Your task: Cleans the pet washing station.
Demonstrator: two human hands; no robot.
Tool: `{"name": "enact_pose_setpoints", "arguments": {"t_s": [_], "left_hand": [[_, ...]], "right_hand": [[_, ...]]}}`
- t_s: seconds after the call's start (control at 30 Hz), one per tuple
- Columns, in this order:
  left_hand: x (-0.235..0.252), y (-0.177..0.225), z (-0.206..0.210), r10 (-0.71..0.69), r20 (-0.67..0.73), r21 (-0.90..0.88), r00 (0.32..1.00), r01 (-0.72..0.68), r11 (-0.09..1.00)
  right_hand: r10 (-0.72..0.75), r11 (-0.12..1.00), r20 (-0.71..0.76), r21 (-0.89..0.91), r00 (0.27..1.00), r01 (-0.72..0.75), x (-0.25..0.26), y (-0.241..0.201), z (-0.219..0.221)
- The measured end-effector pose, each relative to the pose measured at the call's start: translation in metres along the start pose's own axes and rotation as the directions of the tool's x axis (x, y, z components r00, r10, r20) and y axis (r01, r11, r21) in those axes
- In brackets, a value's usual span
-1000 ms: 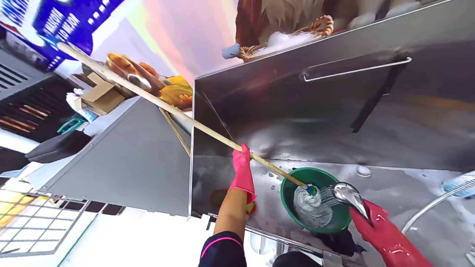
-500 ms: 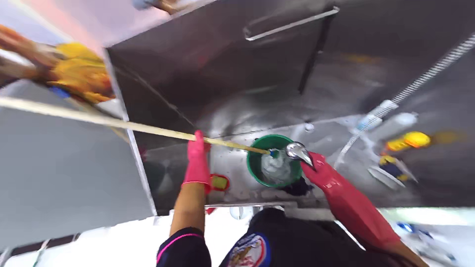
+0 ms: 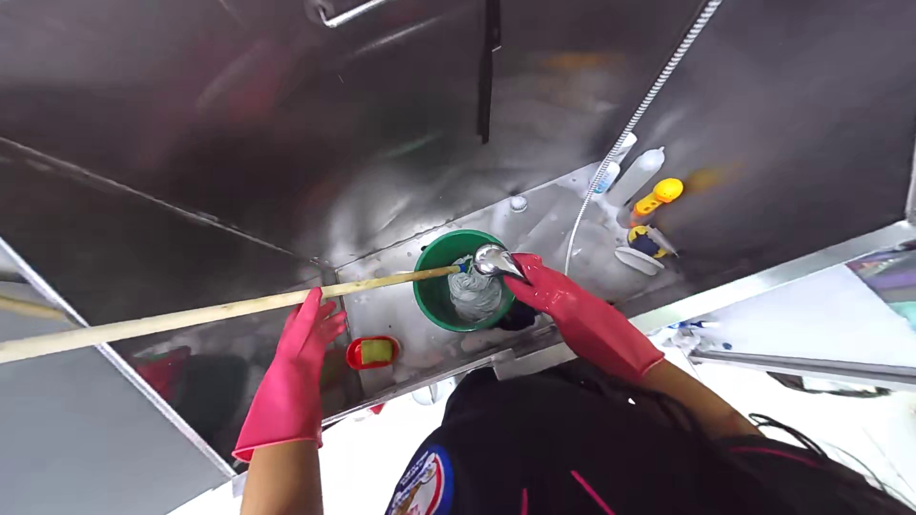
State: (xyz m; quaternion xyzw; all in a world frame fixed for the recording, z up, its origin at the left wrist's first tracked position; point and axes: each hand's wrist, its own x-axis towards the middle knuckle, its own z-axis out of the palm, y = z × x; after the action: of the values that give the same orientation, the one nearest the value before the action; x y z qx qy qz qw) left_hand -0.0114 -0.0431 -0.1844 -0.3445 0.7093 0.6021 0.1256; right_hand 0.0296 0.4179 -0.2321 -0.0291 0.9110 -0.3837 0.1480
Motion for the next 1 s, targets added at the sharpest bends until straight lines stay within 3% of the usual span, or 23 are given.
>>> {"name": "enact_pose_setpoints", "arguments": {"t_s": [0.13,0.53,0.8,0.9,1.0], "left_hand": [[-0.011,-0.009,-0.005,0.019,-0.023,-0.037,1.0,-0.02,0.999],[-0.05,-0.032,-0.017,0.091,-0.115,-0.186,0.989,-0.111,0.976],[-0.084,-0.047,-0.024,0.159,-0.282,-0.286,0.946,-0.241,0.928],[-0.102,-0.051,-0.022,0.202,-0.349,-0.223,0.915,-0.29,0.931],[-0.122,-0.055,-0.004,0.295,-0.376,-0.054,0.878,-0.339,0.939]], "right_hand": [[0.069,0.997,0.059,-0.031,0.996,-0.067,-0.004,-0.011,-0.008],[0.062,0.998,0.071,-0.013,0.996,-0.061,-0.004,-0.009,-0.006],[0.065,0.997,0.045,-0.043,0.997,-0.063,-0.004,-0.009,0.002],[0.105,0.993,0.068,-0.053,0.992,-0.101,-0.007,-0.015,-0.002],[0.106,0.993,0.091,-0.052,0.99,-0.102,-0.006,-0.016,-0.004]]}}
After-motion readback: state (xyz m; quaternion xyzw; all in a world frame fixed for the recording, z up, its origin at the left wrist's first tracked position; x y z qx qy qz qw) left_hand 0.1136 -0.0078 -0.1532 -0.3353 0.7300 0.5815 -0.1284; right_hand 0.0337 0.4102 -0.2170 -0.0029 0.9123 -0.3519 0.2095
